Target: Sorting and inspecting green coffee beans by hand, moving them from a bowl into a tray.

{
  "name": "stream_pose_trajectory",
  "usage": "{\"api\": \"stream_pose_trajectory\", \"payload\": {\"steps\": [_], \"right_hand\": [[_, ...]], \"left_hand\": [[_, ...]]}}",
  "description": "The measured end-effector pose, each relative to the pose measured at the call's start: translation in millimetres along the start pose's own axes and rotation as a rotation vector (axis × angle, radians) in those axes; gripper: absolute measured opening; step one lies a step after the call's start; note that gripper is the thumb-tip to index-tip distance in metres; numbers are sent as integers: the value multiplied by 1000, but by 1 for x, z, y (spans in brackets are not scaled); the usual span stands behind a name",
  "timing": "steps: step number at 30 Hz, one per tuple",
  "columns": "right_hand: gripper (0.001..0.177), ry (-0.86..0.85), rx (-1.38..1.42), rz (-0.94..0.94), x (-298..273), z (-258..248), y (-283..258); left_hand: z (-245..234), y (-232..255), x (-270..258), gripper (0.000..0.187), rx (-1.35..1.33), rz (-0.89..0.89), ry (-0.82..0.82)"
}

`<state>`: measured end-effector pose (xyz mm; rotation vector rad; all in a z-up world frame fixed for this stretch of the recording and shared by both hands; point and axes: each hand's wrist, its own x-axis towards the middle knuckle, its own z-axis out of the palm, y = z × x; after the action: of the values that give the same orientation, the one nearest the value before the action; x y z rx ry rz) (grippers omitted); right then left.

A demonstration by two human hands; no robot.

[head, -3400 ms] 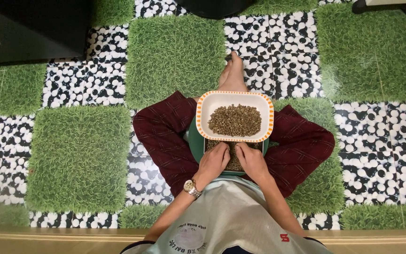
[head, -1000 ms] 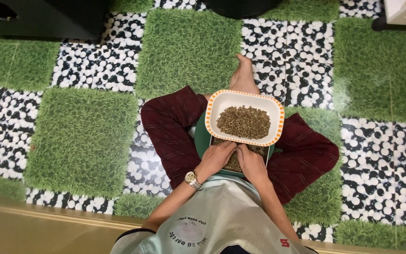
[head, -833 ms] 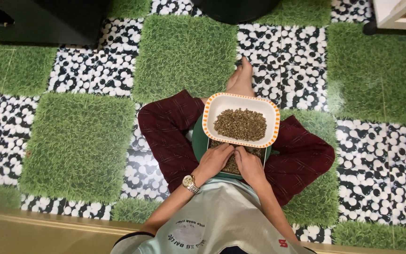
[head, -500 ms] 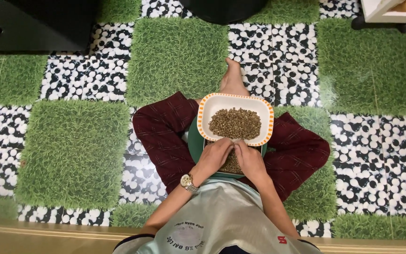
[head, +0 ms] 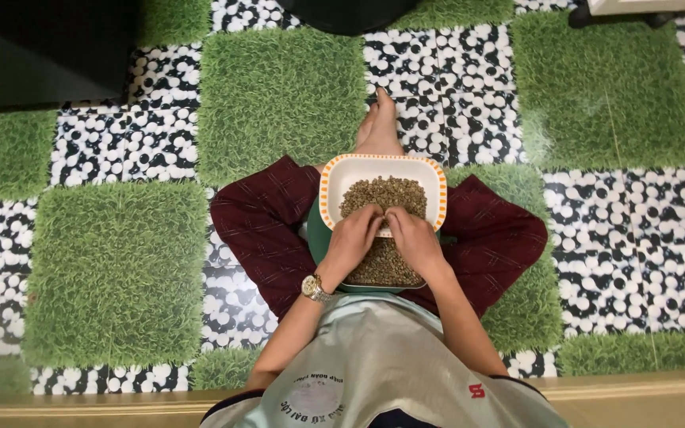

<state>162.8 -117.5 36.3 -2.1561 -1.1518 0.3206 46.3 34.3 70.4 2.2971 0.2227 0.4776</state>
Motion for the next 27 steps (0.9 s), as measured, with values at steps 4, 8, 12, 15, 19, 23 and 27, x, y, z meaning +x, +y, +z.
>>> {"api": "stream_pose_trajectory", "payload": {"steps": [4, 8, 12, 15, 19, 23, 27], "right_hand": [[24, -13, -24, -29, 4, -6, 2], [24, -35, -58, -25, 9, -8, 13], [23, -31, -92, -43, 12, -4, 28], [27, -80, -89, -51, 20, -11, 21], [27, -65, -93, -72, 22, -17, 7], [26, -63, -81, -72, 22, -27, 2], [28, -90, -100, -48, 23, -27, -2]], "left_hand": [[5, -6, 1, 14, -10, -36, -24], [7, -7, 4, 12, -7, -34, -4], [10, -6, 4, 10, 5, -5, 10], [2, 6, -4, 8, 4, 48, -2], [7, 12, -28, 10, 29, 82, -17], [14, 7, -45, 14, 117, 58, -151], [41, -33, -60, 28, 321, -80, -336]]}}
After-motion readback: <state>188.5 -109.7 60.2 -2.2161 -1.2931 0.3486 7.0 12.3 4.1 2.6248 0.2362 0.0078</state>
